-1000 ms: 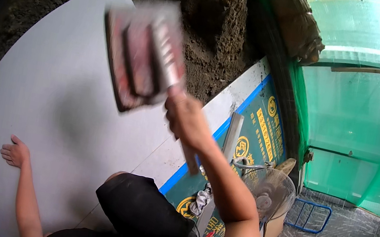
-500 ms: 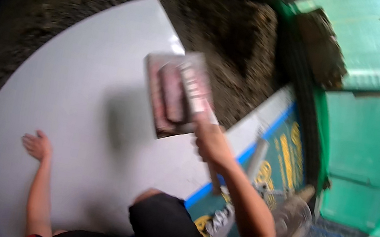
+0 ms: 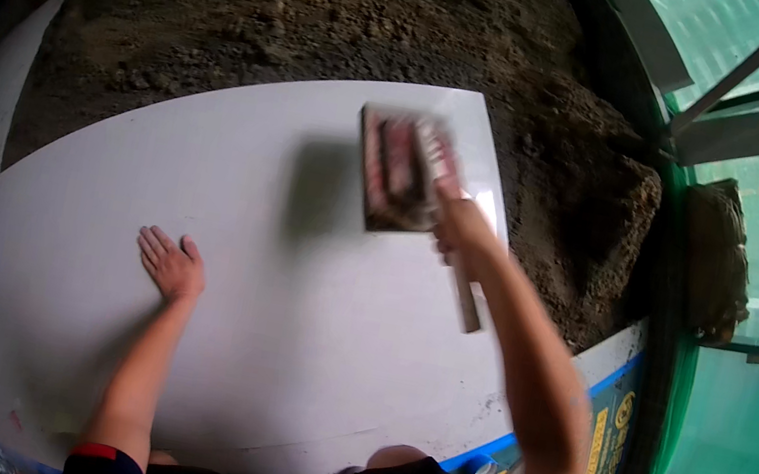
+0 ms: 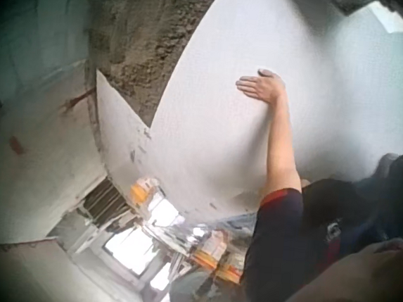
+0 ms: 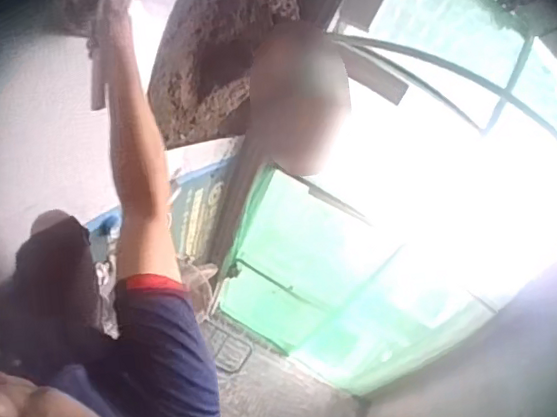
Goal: The person uses a grout float to press down and level a floor tile onto a bed of sand and cement mix.
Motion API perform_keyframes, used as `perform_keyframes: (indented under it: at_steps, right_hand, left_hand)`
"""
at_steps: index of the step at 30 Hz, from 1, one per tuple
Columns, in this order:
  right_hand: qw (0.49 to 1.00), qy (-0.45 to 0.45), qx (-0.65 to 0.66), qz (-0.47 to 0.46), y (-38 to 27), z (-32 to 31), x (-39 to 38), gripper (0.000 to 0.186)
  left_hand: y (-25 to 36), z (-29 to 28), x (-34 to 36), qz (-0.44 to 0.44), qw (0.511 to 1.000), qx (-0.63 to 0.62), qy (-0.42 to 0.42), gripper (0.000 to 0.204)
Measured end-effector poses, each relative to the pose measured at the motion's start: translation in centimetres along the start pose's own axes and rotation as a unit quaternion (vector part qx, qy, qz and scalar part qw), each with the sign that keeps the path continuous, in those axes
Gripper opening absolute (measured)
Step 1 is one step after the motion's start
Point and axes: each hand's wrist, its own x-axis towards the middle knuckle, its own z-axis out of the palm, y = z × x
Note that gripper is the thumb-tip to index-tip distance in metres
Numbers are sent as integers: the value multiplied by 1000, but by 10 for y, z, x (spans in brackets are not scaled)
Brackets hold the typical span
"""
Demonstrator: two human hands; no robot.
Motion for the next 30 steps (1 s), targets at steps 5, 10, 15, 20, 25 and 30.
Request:
perform_keyframes:
  at_steps: [5,10,15,20,25,30]
  right_hand:
    - [915,128,121,-363,-55,-49,-62,58]
    - [933,225,-56,-274,39,101,31,63]
    - [995,-54,-82,-16,-40,142,52,59]
    - [943,68,59,-320,-117,92,-88,53]
    - [822,265,-87,-496,-17,136,-20,56]
    - [972,-35,-141,-184,128,174,126,56]
  left_hand:
    - [10,-7,3,-4,1000,-15,-25,71]
    - [27,-21,6,5,996,-75,-42,70]
    - [12,-18,2,9,992,-108,-57,68]
    - [3,-17,1,-1,990,-109,-84,68]
    - [2,-26,5,-8,987,-140,-76,68]
    - [22,-27,-6,4,966,-253,-45,67]
